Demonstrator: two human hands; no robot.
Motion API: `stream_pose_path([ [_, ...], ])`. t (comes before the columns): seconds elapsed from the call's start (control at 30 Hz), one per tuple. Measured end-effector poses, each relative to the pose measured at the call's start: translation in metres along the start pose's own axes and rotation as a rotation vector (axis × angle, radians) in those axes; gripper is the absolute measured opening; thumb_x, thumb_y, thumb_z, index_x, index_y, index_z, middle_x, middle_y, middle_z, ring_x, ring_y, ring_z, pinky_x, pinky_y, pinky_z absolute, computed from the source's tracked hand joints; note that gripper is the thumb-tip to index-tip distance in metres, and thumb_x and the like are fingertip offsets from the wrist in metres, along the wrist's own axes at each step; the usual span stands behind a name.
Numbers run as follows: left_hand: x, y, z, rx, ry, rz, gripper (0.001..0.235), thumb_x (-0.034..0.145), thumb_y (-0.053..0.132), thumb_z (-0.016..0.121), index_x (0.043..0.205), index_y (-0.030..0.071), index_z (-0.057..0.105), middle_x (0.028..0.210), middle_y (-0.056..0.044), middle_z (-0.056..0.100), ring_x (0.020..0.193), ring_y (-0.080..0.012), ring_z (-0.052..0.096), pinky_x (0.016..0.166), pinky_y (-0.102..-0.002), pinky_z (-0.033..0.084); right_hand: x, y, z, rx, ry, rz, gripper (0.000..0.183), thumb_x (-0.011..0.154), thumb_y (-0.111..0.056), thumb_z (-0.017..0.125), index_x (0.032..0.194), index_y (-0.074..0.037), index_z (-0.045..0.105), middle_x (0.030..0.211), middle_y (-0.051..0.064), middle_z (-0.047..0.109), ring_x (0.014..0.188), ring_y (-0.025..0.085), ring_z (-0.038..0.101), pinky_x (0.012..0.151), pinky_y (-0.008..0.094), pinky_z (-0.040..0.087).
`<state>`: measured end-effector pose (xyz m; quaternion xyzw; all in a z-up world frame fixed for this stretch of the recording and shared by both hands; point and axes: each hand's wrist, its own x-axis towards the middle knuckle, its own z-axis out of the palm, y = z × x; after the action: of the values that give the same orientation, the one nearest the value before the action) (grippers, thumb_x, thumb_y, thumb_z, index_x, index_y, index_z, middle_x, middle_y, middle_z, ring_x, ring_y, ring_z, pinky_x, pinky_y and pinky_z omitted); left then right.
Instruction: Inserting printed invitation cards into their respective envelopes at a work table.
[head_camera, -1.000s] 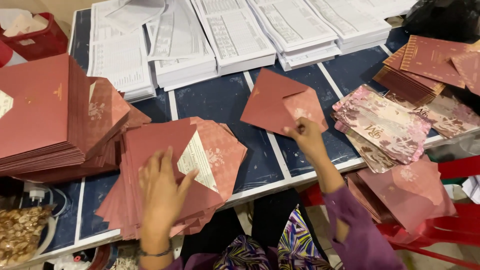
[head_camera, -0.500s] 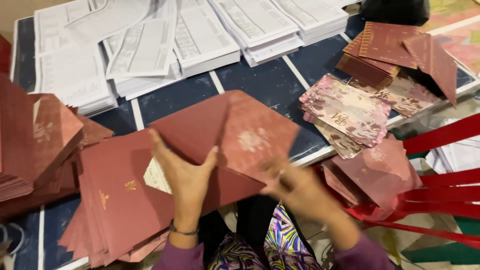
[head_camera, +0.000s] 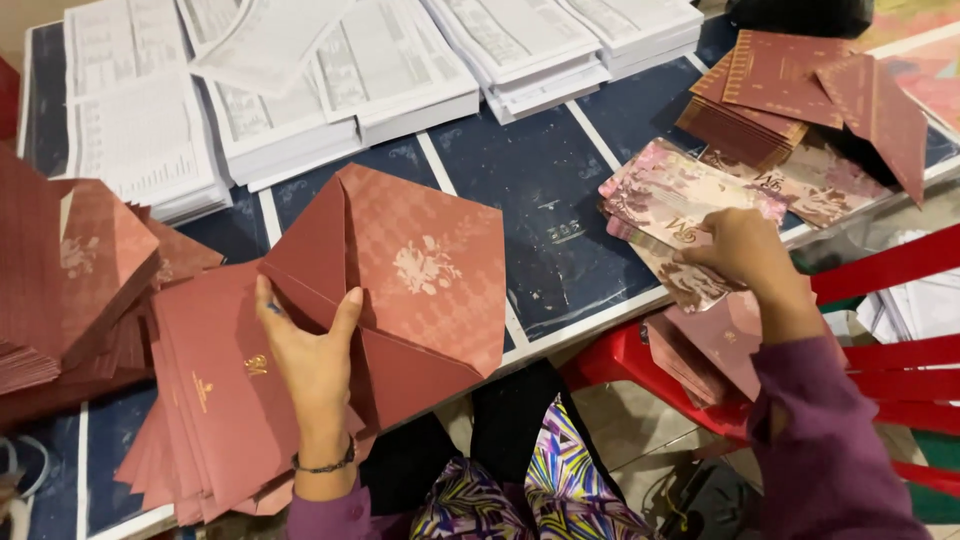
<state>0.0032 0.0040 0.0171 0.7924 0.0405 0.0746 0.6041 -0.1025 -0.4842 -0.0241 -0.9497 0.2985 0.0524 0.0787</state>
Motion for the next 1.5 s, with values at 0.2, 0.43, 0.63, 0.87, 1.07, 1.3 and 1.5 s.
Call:
stream_pose_path([
  [0.2,-0.002,-0.001,0.010,0.108,-0.003,0.014,0.113,0.077,0.042,0.083,0.162,0.005,0.019,0.169,-0.017,0.025,0.157,-0.0293,0.026,0.125,-0.047,0.023,-0.009,0.002,-0.016,0.156,-0.049,-0.117,0.041,0.095,-0.027,0.072,0.071,-0.004,0.047,0.059,0.010,0.045,0.053,0.024,0.043,0.057,0.039,0.031],
  [0.43,-0.012,0.018,0.017,0.101,-0.083,0.023,0.120,0.075,0.043,0.085,0.164,0.008,0.013,0.171,-0.015,0.019,0.159,-0.0326,0.020,0.123,-0.054,0.025,0.003,0.003,-0.003,-0.050,-0.078,-0.091,0.033,0.091,-0.032,0.080,0.091,-0.003,0.065,0.084,0.016,0.073,0.073,0.030,0.065,0.064,0.040,0.047],
  [0.63,-0.016,0.020,0.014,0.096,-0.077,-0.014,0.118,0.075,0.042,0.085,0.164,0.009,0.014,0.171,-0.013,0.020,0.159,-0.0303,0.021,0.124,-0.052,0.025,0.023,0.012,-0.010,-0.040,-0.110,-0.138,0.049,0.081,-0.035,0.089,0.116,-0.002,0.078,0.109,0.014,0.081,0.095,0.029,0.076,0.084,0.040,0.060],
  [0.87,-0.015,0.017,0.019,0.090,-0.095,0.004,0.120,0.075,0.043,0.085,0.163,0.007,0.013,0.172,-0.014,0.018,0.159,-0.0303,0.017,0.125,-0.051,0.022,0.017,0.012,-0.016,0.022,-0.153,-0.145,0.056,0.085,-0.032,0.083,0.130,-0.002,0.068,0.100,0.014,0.075,0.086,0.029,0.070,0.076,0.040,0.054],
  [1.07,-0.017,0.005,0.041,0.099,-0.105,0.149,0.125,0.073,0.038,0.090,0.163,0.002,0.010,0.170,-0.022,0.019,0.159,-0.0343,0.018,0.127,-0.048,0.017,-0.079,-0.039,-0.081,0.380,-0.080,0.078,0.055,0.110,-0.034,0.048,0.157,-0.008,0.038,0.120,0.021,0.073,0.088,0.032,0.069,0.081,0.049,0.058],
  [1.3,-0.036,0.018,0.070,0.282,-0.189,0.239,0.131,0.077,0.047,0.090,0.160,-0.008,0.005,0.159,-0.029,0.025,0.150,-0.0446,0.027,0.117,-0.055,0.037,-0.118,0.056,-0.019,1.284,0.712,-0.318,0.049,0.115,-0.004,0.038,0.163,-0.009,0.033,0.171,0.011,0.039,0.162,0.026,0.040,0.133,0.039,0.039],
  [1.5,-0.038,0.002,0.101,0.268,-0.299,0.173,0.137,0.078,0.048,0.089,0.162,-0.003,-0.007,0.172,-0.027,0.002,0.159,-0.0465,0.001,0.122,-0.057,0.024,-0.160,-0.025,0.027,1.191,0.871,-0.343,0.043,0.112,-0.002,0.065,0.154,-0.003,0.053,0.114,0.008,0.064,0.073,0.008,0.059,0.062,0.022,0.058],
])
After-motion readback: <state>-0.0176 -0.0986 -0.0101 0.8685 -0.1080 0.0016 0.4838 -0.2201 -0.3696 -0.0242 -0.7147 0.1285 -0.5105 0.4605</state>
